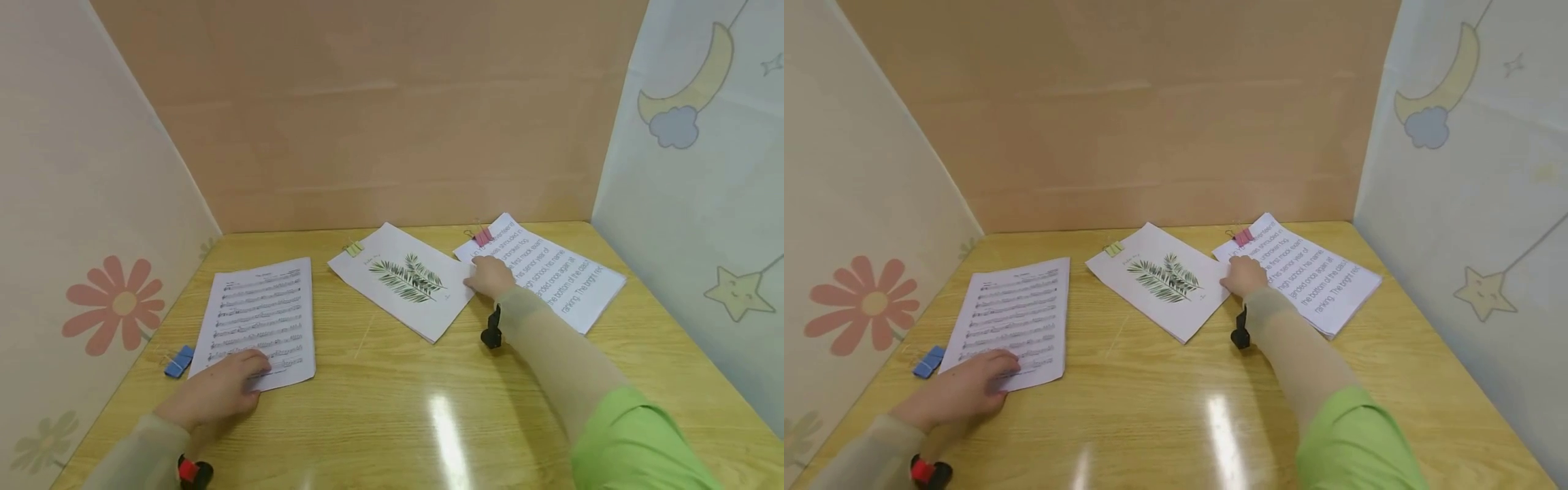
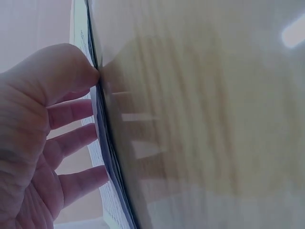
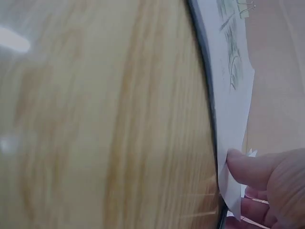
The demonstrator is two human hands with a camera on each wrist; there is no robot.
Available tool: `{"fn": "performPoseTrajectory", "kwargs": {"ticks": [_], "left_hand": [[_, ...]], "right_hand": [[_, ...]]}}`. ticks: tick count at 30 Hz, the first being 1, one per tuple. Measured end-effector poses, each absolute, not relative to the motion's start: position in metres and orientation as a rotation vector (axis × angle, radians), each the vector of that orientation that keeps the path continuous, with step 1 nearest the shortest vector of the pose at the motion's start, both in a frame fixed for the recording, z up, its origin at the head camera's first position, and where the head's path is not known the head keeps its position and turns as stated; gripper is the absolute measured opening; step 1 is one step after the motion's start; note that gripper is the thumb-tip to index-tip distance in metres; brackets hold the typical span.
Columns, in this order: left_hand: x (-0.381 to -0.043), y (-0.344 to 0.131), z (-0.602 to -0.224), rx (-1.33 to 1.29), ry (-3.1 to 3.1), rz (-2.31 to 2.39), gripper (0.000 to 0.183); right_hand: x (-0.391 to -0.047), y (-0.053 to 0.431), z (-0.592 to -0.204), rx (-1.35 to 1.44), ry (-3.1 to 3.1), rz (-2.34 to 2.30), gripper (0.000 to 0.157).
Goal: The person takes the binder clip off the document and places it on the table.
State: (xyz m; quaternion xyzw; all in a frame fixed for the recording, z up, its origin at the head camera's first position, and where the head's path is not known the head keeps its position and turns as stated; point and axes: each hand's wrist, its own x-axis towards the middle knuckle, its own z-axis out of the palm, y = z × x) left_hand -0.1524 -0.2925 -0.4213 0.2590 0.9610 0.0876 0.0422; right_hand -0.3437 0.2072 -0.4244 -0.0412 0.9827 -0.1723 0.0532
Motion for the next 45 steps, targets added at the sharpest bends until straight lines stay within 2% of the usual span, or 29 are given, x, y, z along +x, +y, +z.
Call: {"fn": "performPoseTrajectory", "kwargs": {"ticks": [5,10,24,37,41,45], "left_hand": [[-0.160,-0.296,-0.421,0.777,2.952,0.267,0.034],[-0.163,-0.297,-0.419,0.761,2.944,0.278,0.034],[-0.171,-0.300,-0.408,0.659,2.899,0.277,0.038],[-0.174,-0.302,-0.400,0.608,2.948,0.223,0.030],[-0.178,-0.293,-0.395,0.590,2.969,0.303,0.037],[-0.191,-0.269,-0.388,0.563,2.964,0.543,0.034]], "right_hand": [[-0.341,0.204,-0.421,-0.126,2.950,-0.550,0.053],[-0.325,0.201,-0.414,-0.176,2.892,-0.583,0.045],[-0.243,0.193,-0.401,-0.268,2.725,-0.748,0.048],[-0.175,0.186,-0.396,-0.297,2.609,-0.984,0.043],[-0.161,0.187,-0.395,-0.326,2.565,-1.039,0.045],[-0.150,0.190,-0.399,-0.368,2.532,-1.053,0.047]]}}
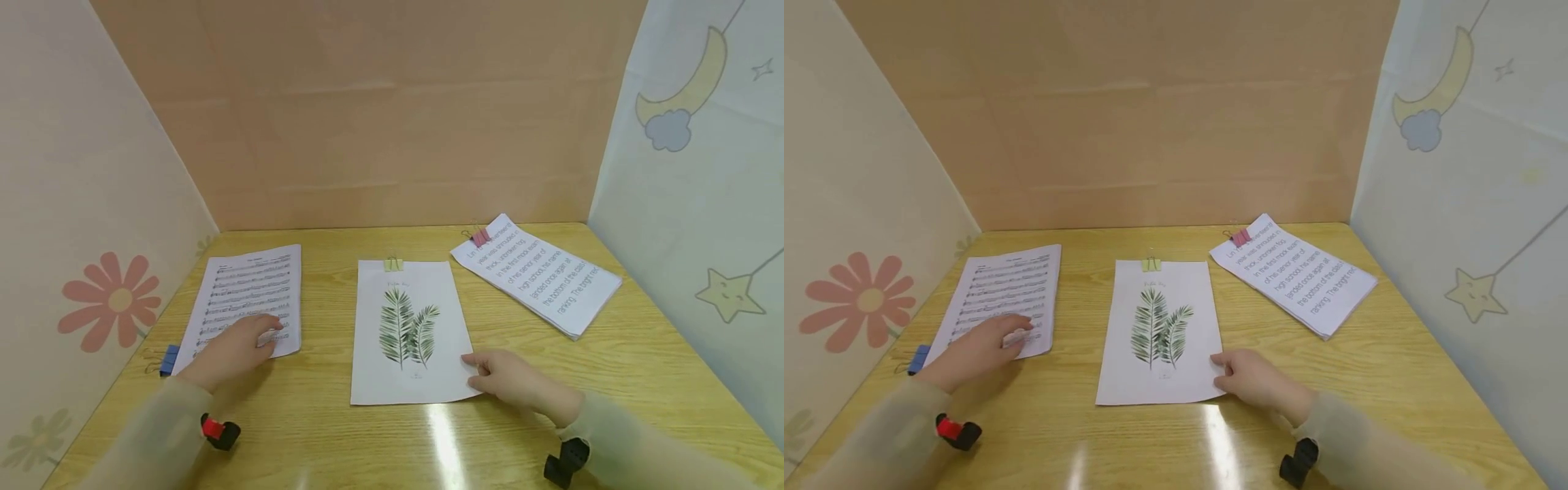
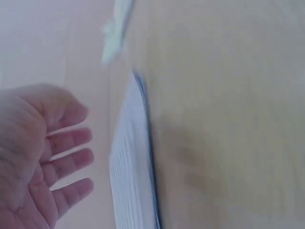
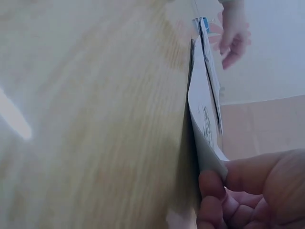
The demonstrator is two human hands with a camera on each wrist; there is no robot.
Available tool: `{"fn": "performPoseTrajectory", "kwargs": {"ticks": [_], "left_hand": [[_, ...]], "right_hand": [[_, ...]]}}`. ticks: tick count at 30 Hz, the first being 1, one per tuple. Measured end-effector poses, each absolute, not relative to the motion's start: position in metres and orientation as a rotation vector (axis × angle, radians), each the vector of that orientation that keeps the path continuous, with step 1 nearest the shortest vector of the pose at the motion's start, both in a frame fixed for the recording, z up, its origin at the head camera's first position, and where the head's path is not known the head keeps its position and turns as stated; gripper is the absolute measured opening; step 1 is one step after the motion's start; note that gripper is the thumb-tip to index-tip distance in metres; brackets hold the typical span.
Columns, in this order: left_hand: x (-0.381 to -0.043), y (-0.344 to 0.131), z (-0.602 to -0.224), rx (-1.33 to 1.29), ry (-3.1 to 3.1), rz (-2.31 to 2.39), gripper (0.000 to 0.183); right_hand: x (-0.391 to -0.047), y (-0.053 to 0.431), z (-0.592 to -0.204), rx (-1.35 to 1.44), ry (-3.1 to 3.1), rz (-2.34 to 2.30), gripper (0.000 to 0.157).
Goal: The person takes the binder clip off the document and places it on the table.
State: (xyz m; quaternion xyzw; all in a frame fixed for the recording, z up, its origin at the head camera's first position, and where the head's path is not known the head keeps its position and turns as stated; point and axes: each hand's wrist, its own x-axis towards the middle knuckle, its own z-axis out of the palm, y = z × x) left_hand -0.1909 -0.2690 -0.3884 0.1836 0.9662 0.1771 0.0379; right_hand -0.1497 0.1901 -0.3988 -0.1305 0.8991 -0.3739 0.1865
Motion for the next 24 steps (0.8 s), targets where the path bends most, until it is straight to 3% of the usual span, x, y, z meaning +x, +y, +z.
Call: {"fn": "performPoseTrajectory", "kwargs": {"ticks": [15,24], "left_hand": [[-0.277,-0.155,-0.404,0.032,2.507,1.421,0.053],[-0.305,-0.118,-0.414,-0.185,2.360,1.545,0.066]], "right_hand": [[-0.121,0.201,-0.404,-0.482,2.463,-1.066,0.050],[-0.116,0.206,-0.403,-0.510,2.483,-1.019,0.048]]}}
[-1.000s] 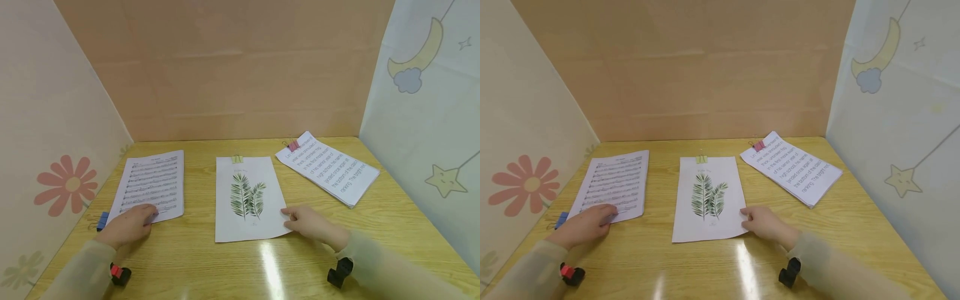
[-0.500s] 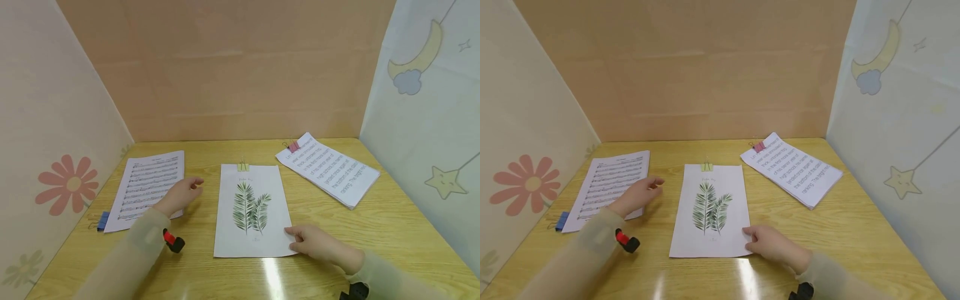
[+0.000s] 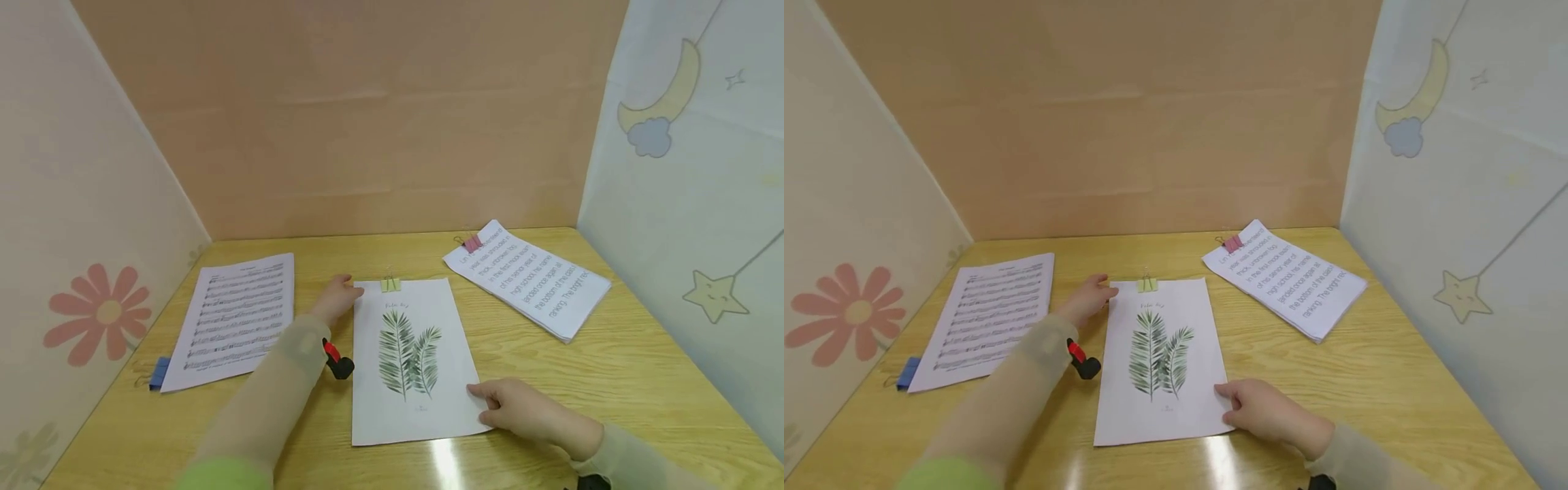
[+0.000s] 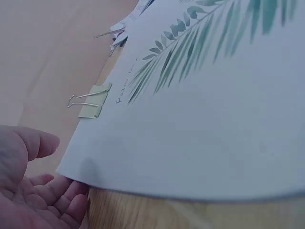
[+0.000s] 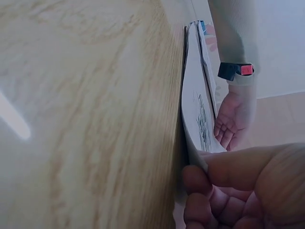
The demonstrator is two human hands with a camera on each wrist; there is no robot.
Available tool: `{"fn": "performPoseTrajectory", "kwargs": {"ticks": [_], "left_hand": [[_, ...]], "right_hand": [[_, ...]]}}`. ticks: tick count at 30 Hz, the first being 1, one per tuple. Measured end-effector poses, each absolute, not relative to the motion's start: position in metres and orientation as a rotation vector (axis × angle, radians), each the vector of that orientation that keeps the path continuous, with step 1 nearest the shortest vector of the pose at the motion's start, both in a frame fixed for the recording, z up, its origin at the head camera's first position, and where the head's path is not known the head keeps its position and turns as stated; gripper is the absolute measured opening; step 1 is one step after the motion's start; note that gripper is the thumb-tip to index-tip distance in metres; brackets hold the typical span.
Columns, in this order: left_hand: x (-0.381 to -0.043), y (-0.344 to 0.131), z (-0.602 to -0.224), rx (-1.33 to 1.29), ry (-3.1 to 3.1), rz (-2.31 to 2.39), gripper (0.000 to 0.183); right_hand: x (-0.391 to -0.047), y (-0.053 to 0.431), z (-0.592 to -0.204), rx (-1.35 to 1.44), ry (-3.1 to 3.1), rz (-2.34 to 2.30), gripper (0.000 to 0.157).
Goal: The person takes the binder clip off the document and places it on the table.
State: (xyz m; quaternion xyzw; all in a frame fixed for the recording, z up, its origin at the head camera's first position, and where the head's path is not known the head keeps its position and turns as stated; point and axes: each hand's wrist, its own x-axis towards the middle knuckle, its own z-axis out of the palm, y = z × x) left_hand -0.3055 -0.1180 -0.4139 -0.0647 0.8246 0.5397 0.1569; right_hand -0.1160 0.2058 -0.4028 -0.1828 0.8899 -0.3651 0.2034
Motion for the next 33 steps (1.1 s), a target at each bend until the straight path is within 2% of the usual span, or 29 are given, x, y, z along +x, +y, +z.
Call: {"fn": "performPoseTrajectory", "kwargs": {"ticks": [5,12,22,33], "left_hand": [[-0.315,-0.110,-0.419,-0.267,2.384,1.570,0.069],[-0.316,-0.103,-0.425,-0.297,2.456,1.489,0.051],[-0.314,-0.101,-0.429,-0.262,2.492,1.574,0.040],[-0.303,-0.107,-0.415,-0.240,2.416,1.760,0.036]], "right_hand": [[-0.112,0.205,-0.402,-0.520,2.489,-1.010,0.047],[-0.109,0.205,-0.405,-0.556,2.517,-0.957,0.047],[-0.111,0.208,-0.404,-0.582,2.525,-0.901,0.048],[-0.126,0.208,-0.390,-0.642,2.531,-0.756,0.037]]}}
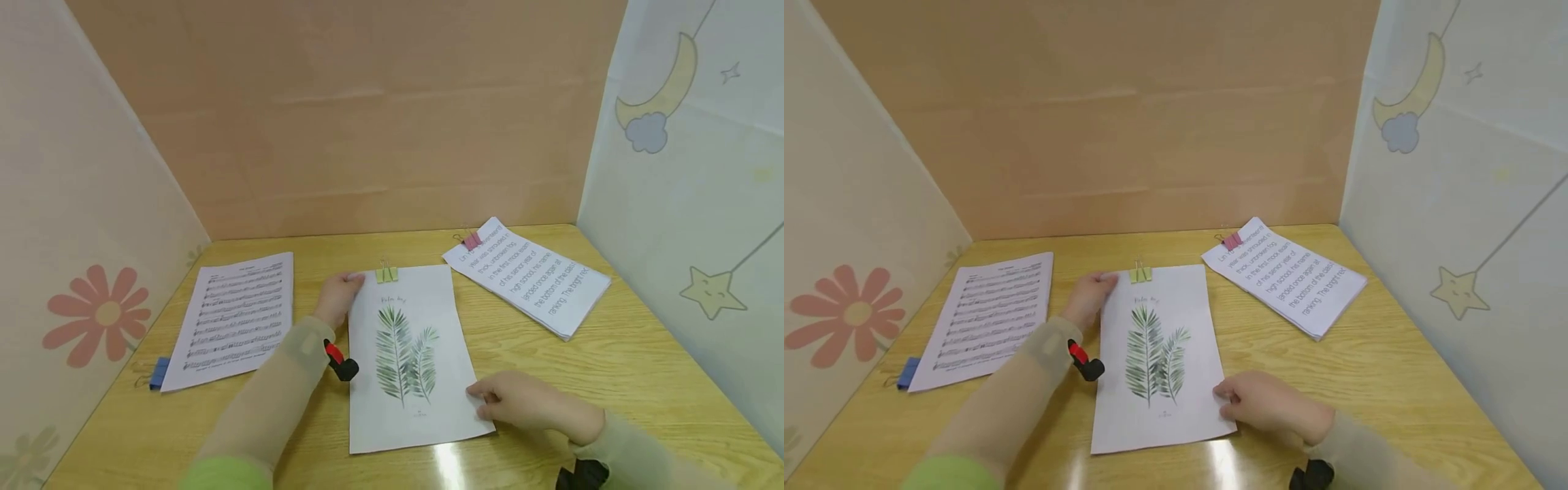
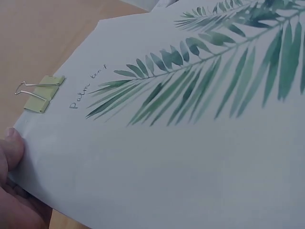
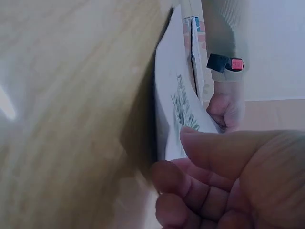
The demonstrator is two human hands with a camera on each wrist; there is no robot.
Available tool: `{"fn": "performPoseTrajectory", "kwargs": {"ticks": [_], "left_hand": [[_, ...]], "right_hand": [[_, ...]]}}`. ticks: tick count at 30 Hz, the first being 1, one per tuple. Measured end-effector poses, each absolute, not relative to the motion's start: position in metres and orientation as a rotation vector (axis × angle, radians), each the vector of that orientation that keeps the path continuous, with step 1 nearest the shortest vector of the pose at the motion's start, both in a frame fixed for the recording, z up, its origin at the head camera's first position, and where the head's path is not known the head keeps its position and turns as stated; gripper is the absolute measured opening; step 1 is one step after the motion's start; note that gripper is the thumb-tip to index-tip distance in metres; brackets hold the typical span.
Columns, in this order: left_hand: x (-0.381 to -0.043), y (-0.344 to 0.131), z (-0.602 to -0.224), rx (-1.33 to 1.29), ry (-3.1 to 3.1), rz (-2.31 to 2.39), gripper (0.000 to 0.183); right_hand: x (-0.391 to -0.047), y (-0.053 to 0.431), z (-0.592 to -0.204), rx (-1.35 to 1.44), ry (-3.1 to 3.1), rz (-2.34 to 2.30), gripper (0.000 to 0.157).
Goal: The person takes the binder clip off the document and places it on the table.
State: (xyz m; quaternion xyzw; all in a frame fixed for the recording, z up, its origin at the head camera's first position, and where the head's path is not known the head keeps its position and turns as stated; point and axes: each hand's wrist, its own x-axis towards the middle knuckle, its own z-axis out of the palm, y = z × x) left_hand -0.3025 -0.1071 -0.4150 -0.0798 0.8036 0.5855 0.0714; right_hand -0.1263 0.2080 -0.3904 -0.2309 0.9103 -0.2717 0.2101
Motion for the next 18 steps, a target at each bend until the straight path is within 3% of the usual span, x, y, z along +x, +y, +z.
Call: {"fn": "performPoseTrajectory", "kwargs": {"ticks": [10,18], "left_hand": [[-0.294,-0.111,-0.395,-0.199,2.434,1.835,0.029],[-0.287,-0.110,-0.378,-0.146,2.451,1.855,0.030]], "right_hand": [[-0.163,0.200,-0.358,-0.752,2.582,-0.605,0.025],[-0.206,0.187,-0.321,-0.728,2.649,-0.641,0.024]]}}
